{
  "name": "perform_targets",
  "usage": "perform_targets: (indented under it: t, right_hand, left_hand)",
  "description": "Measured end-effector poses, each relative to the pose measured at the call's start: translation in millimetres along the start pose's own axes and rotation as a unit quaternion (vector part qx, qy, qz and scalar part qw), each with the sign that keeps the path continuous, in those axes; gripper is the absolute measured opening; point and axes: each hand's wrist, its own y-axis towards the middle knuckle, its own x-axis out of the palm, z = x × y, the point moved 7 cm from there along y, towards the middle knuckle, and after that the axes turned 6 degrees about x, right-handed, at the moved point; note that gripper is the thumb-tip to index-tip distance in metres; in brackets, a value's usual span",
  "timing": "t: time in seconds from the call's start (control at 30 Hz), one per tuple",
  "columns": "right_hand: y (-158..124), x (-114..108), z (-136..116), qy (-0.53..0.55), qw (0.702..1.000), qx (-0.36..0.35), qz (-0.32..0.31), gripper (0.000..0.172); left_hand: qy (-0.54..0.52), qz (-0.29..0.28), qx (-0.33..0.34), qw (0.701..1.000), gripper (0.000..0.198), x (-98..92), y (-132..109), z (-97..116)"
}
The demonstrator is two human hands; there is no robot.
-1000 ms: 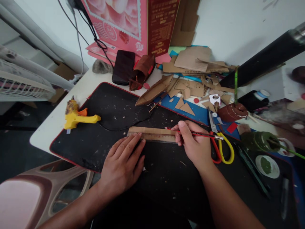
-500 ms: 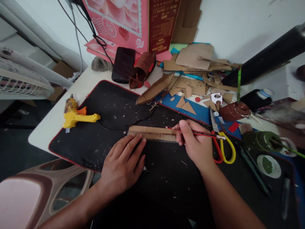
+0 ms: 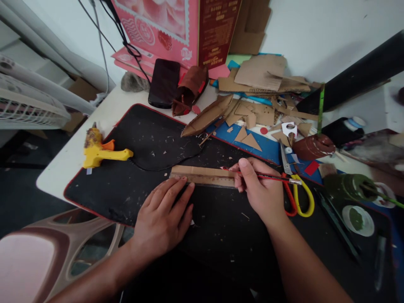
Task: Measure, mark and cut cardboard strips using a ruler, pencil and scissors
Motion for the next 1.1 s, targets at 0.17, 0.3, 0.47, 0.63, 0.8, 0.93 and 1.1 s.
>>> perform_targets:
  t: [0.17,0.3,0.47,0.63,0.8,0.93,1.1]
  right_hand:
    - [0.5,0.1,0.0,-0.003,1.0,0.003,0.001,0.041]
    - [0.8,0.3,-2.8,-0.01,1.0,-0.006,0.002,0.04]
    - [1.2,0.5,-2.6,-0.003,1.0,-0.005,0.001,0.038]
    - [0.6,0.7,-2.3,-0.005,1.0,-0.005,0.003,0.038]
    - [0.2,1.1,-1.8,-0.003,1.0,-0.005,0.001,0.038]
    - [0.3,1.0,-1.6,0.009,1.0,-0.003,0.001,0.038]
    - [0.9,0.9,-2.6,0.016,1.0,-0.01,0.003,0.038]
  left_hand:
    - [-0.002,-0.001,0.002,1.0,0.04,0.2,0.1,0.6]
    - [0.0,-0.001,0.006,1.0,0.04,-0.1,0.5,1.3]
    - [0.0,0.004,0.009,1.0,0.04,-1.3,1.1,1.5]
    - [-0.001,0.002,0.008,1.0,0.041,-1.1,0.7,0.9]
    - [-0.008,0.005,0.003,1.0,0.04,-0.4,1.0,0.5]
    - [-0.007,0.011,0.001,1.0,0.038,-0.2,1.3,-0.1]
    - [-0.007,0.008,0.003,1.0,0.037,-0.2,1.2,-0.5]
